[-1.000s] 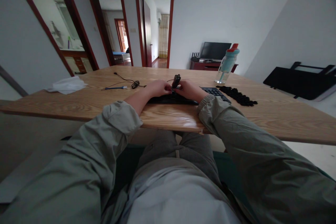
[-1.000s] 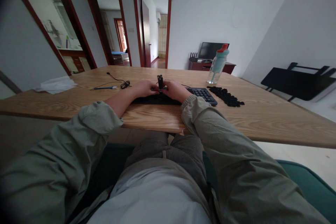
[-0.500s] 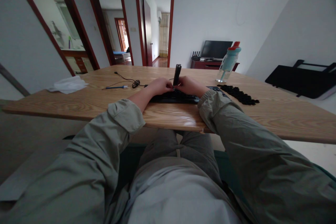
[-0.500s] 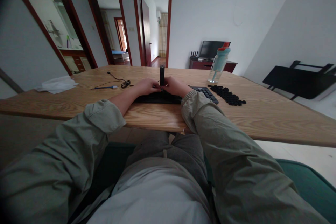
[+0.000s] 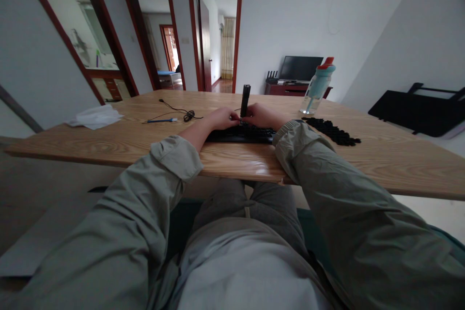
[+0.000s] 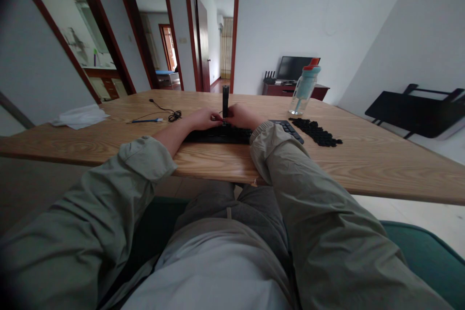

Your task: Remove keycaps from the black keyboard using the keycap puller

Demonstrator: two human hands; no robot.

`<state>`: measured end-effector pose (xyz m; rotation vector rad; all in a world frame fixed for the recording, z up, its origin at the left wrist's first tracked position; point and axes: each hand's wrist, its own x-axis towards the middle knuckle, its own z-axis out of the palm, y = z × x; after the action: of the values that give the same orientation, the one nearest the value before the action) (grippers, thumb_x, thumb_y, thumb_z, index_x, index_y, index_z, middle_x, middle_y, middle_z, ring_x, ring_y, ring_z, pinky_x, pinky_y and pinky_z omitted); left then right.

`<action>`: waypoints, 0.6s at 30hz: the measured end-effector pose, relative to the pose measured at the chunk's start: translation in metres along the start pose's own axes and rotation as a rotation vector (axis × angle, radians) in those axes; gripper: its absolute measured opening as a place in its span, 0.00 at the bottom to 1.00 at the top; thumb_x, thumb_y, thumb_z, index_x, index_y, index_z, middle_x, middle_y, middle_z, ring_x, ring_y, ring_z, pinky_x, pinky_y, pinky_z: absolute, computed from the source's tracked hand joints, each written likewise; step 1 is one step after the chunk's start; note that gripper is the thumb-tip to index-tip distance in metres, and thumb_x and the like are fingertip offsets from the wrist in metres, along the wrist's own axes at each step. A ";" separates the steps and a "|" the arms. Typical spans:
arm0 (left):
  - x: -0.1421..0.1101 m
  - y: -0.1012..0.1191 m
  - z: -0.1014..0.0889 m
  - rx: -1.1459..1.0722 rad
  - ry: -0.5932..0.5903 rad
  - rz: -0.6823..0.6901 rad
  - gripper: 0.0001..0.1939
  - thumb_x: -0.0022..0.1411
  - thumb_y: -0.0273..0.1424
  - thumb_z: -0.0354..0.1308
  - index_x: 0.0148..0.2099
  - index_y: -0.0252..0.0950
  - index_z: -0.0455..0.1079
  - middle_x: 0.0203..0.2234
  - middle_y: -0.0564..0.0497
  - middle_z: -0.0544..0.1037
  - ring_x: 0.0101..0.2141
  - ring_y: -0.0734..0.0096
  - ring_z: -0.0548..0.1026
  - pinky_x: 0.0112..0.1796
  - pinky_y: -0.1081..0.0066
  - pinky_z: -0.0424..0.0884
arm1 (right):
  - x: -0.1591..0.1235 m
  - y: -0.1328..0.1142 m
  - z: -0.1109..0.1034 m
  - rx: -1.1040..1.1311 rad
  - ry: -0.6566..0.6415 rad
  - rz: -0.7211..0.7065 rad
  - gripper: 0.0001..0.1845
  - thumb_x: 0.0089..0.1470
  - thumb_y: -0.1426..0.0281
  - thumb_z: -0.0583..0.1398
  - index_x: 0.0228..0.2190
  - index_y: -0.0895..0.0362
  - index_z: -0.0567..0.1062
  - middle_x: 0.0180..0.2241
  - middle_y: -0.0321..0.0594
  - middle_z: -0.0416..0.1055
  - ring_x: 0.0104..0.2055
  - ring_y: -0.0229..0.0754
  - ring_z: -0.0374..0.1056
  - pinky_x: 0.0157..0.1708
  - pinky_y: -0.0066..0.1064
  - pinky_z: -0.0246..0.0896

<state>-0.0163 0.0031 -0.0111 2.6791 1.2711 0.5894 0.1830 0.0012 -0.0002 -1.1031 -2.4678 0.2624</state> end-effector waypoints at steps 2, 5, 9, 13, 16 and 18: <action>0.001 0.001 0.000 0.012 -0.017 -0.005 0.17 0.58 0.40 0.59 0.43 0.35 0.79 0.34 0.47 0.81 0.33 0.66 0.74 0.34 0.71 0.64 | 0.001 0.001 -0.001 0.003 -0.014 -0.004 0.13 0.54 0.63 0.60 0.36 0.58 0.80 0.29 0.39 0.77 0.27 0.38 0.67 0.26 0.28 0.57; 0.003 0.000 0.002 0.022 -0.040 -0.009 0.18 0.58 0.42 0.59 0.42 0.35 0.79 0.33 0.47 0.81 0.32 0.66 0.74 0.33 0.71 0.63 | 0.002 0.001 -0.001 0.004 -0.016 -0.003 0.13 0.53 0.62 0.62 0.35 0.58 0.80 0.29 0.39 0.77 0.27 0.38 0.67 0.27 0.29 0.58; 0.006 -0.003 0.003 0.050 -0.045 0.007 0.18 0.59 0.43 0.57 0.42 0.35 0.79 0.33 0.46 0.81 0.31 0.66 0.73 0.33 0.70 0.63 | 0.001 -0.002 -0.001 0.006 -0.010 0.002 0.14 0.52 0.60 0.63 0.34 0.57 0.80 0.29 0.40 0.77 0.28 0.39 0.67 0.28 0.30 0.58; 0.005 -0.004 0.005 0.047 -0.044 0.025 0.18 0.60 0.42 0.57 0.42 0.35 0.79 0.34 0.46 0.81 0.32 0.65 0.74 0.34 0.69 0.64 | 0.000 -0.006 -0.002 -0.010 -0.002 -0.005 0.14 0.51 0.61 0.63 0.35 0.57 0.81 0.32 0.41 0.78 0.31 0.41 0.68 0.30 0.29 0.58; 0.005 -0.005 0.007 0.002 -0.022 0.036 0.16 0.60 0.40 0.58 0.44 0.36 0.78 0.37 0.47 0.81 0.35 0.66 0.74 0.38 0.69 0.66 | 0.001 -0.005 -0.002 -0.029 -0.006 0.040 0.15 0.52 0.60 0.62 0.33 0.59 0.81 0.30 0.42 0.78 0.30 0.41 0.68 0.29 0.29 0.56; 0.005 -0.006 0.008 -0.034 -0.011 0.027 0.16 0.60 0.39 0.59 0.44 0.36 0.77 0.37 0.48 0.81 0.36 0.67 0.74 0.39 0.70 0.66 | 0.001 -0.004 -0.001 -0.034 -0.026 0.059 0.15 0.53 0.60 0.62 0.32 0.59 0.81 0.28 0.41 0.77 0.28 0.40 0.67 0.28 0.29 0.55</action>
<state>-0.0146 0.0117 -0.0185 2.6722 1.2122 0.5929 0.1801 -0.0003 0.0023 -1.1948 -2.4735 0.2543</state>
